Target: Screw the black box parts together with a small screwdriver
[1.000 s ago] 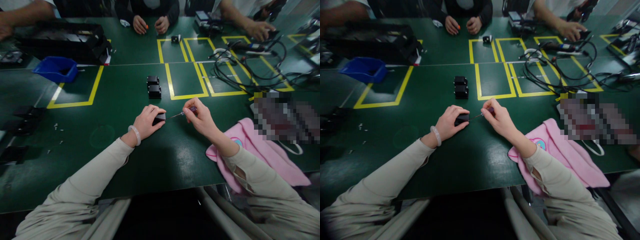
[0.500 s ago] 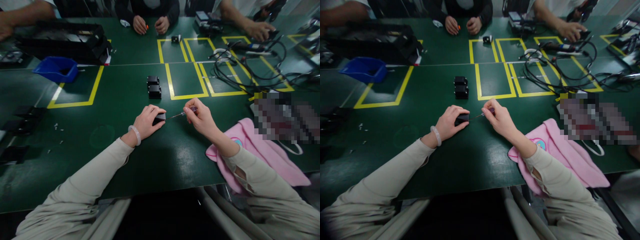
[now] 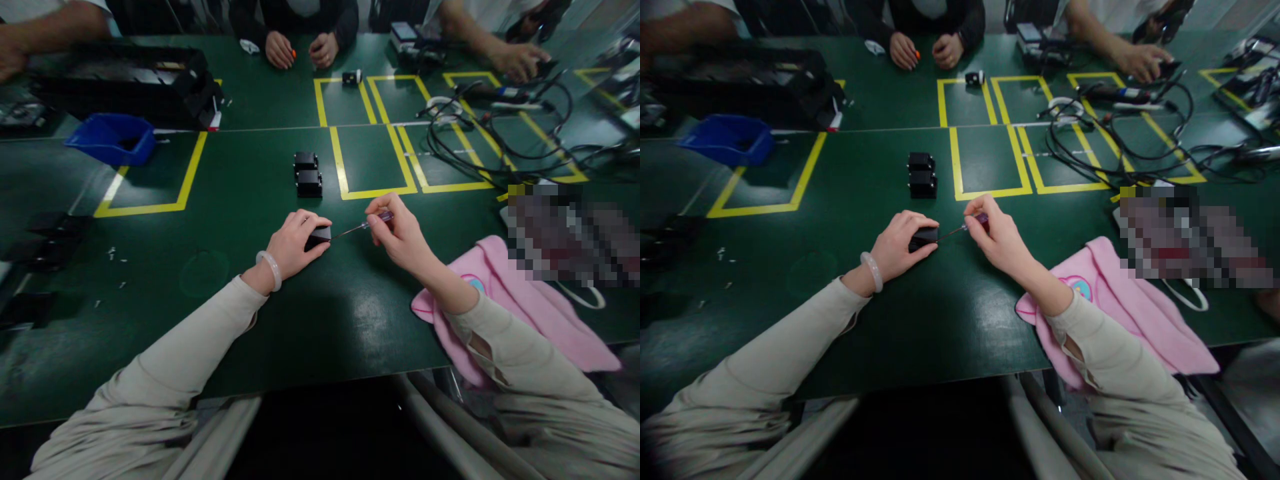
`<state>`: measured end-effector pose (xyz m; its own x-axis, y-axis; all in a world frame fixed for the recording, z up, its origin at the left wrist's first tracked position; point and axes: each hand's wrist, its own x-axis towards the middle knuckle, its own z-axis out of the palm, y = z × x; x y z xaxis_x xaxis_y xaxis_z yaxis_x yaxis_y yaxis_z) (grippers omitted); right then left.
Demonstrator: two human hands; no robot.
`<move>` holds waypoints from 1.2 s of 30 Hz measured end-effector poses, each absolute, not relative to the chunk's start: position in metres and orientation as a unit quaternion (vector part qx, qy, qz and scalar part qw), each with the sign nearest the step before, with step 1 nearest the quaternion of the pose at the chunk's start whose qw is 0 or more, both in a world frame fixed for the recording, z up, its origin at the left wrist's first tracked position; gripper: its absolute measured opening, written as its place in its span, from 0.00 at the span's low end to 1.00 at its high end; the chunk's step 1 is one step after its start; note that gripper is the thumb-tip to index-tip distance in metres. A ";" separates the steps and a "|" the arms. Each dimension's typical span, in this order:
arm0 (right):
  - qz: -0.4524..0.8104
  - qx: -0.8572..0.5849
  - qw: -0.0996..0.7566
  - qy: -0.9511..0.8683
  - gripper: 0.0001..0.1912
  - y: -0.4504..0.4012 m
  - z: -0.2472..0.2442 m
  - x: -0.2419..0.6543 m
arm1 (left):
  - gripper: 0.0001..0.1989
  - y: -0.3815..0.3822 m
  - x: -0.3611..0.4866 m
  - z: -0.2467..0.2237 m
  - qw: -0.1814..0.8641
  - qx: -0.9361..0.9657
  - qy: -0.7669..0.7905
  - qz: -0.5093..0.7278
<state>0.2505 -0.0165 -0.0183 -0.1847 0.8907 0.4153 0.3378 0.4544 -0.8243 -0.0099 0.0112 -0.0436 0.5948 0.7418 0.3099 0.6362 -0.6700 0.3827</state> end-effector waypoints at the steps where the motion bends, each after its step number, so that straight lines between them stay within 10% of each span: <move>1: 0.294 -0.433 0.468 -0.712 0.13 -0.016 -0.018 0.251 | 0.18 0.011 -0.010 -0.044 0.117 0.885 0.388 0.228; 36: 0.287 -0.431 0.457 -0.723 0.13 -0.017 -0.017 0.250 | 0.17 0.011 -0.010 -0.044 0.119 0.883 0.390 0.231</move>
<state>0.2499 -0.0172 -0.0175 -0.2106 0.8856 0.4139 0.3604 0.4639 -0.8093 -0.0101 0.0114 -0.0440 0.5893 0.7442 0.3144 0.6339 -0.6672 0.3911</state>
